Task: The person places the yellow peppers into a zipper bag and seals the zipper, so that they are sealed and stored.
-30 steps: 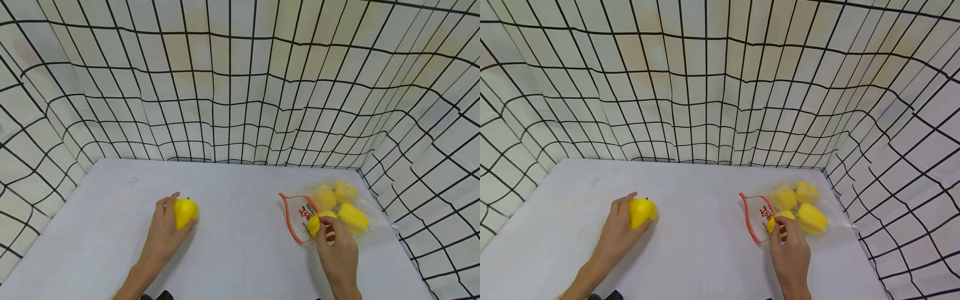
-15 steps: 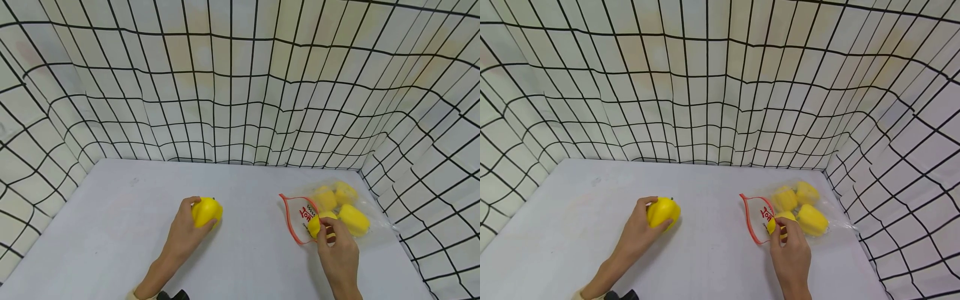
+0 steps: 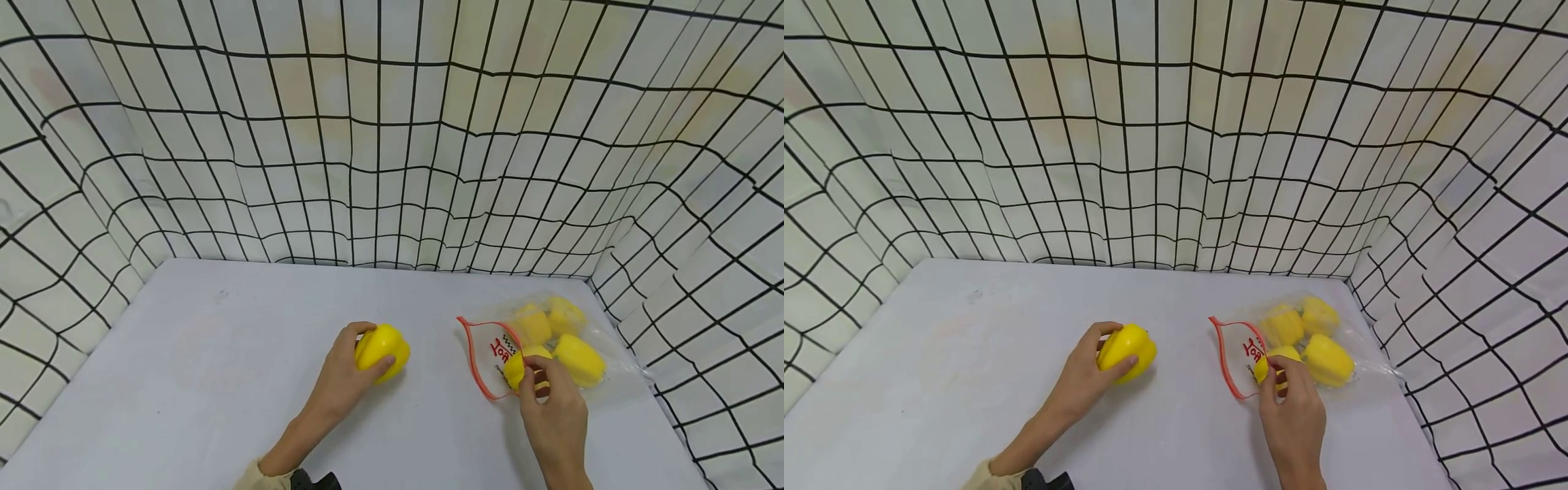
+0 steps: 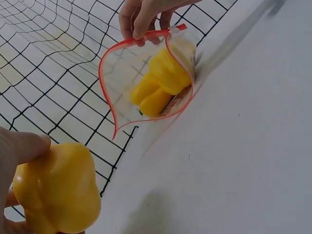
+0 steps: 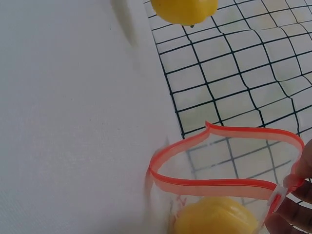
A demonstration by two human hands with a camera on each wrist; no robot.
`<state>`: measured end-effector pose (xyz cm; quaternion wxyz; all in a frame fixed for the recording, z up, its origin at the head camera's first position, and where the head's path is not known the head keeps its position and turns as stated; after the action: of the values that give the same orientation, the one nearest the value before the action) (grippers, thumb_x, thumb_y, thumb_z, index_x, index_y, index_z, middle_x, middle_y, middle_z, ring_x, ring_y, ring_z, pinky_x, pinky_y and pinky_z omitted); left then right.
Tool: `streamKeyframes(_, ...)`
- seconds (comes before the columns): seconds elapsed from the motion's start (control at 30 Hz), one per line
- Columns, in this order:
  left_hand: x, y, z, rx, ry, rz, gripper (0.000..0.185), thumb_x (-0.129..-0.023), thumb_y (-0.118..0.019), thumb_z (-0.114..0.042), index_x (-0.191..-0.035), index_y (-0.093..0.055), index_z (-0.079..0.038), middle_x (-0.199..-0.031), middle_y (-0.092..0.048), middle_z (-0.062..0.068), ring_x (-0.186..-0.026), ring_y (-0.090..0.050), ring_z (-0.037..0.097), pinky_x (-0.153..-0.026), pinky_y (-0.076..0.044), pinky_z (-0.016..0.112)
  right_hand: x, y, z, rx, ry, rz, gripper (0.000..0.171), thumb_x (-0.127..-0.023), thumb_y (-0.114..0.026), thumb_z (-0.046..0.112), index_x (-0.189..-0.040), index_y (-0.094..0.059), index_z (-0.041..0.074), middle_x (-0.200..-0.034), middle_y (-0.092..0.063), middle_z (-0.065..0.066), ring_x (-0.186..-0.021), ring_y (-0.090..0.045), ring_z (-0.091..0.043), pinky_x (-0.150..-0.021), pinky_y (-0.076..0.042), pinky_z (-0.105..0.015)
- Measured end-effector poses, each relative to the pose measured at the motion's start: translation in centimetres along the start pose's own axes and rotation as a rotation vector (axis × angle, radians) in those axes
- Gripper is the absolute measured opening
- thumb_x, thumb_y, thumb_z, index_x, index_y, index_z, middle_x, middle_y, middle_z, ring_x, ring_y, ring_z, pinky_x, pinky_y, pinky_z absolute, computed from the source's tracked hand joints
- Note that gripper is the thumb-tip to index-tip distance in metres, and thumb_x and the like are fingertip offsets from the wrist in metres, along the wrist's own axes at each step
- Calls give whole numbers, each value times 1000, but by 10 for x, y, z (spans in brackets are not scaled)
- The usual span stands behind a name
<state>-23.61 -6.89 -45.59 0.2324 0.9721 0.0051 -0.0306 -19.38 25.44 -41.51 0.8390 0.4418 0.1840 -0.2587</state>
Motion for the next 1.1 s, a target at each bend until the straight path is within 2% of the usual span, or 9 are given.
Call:
streamKeyframes(0.17,-2,-17,-5,39,-10,36,60,-83,-74,-48,-133,-48,-27,-124,-56,-4,-103,-54,16,-83,-49,31,-1,0,0,0,2,-3,20,-83,-74,5,-102,-69,11,-92,-71,-1,-71,-57,-10,-59,-50,-14)
streamKeyframes(0.37,-3,-35,-9,30,-6,61,57,-84,-71,-53,-132,-50,-29,-120,-61,-5,-101,-56,14,-82,-48,31,0,1,-1,-14,0,-6,20,-83,-74,4,-102,-69,10,-93,-71,0,-71,-57,-9,-58,-48,-10)
streamKeyframes(0.57,-3,-47,-13,-18,3,76,58,-86,-65,-59,-132,-49,-28,-126,-64,-1,-110,-60,19,-87,-51,38,1,0,-2,-18,4,-13,21,-83,-74,4,-102,-70,11,-93,-71,0,-71,-56,-8,-59,-46,-8)
streamKeyframes(0.7,-5,-58,-14,23,14,136,58,-88,-63,-59,-134,-47,-26,-138,-58,5,-82,-67,20,-71,-56,35,1,1,-2,-23,8,-14,21,-83,-74,4,-102,-70,11,-93,-71,0,-71,-55,-7,-59,-45,-7)
streamKeyframes(0.8,-5,-68,-17,82,16,191,58,-89,-65,-54,-135,-47,-25,-142,-53,9,-58,-60,16,-57,-54,28,1,1,-2,-20,5,-12,21,-83,-74,4,-102,-70,11,-93,-71,0,-71,-55,-7,-59,-45,-7)
streamKeyframes(1.1,-9,-91,-30,162,2,268,58,-89,-70,-40,-138,-48,-19,-139,-53,11,-64,-62,14,-60,-55,26,2,1,-2,-28,17,-21,22,-82,-75,2,-101,-70,12,-92,-71,1,-70,-54,-5,-60,-45,-6)
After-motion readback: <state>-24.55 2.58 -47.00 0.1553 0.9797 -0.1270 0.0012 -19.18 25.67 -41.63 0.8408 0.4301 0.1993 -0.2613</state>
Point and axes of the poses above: each hand's wrist, its own x-axis away from the middle knuckle, its own y-axis out of the back of the hand, z = x × y, the point moved 8 cm from there along -x, towards the middle knuckle
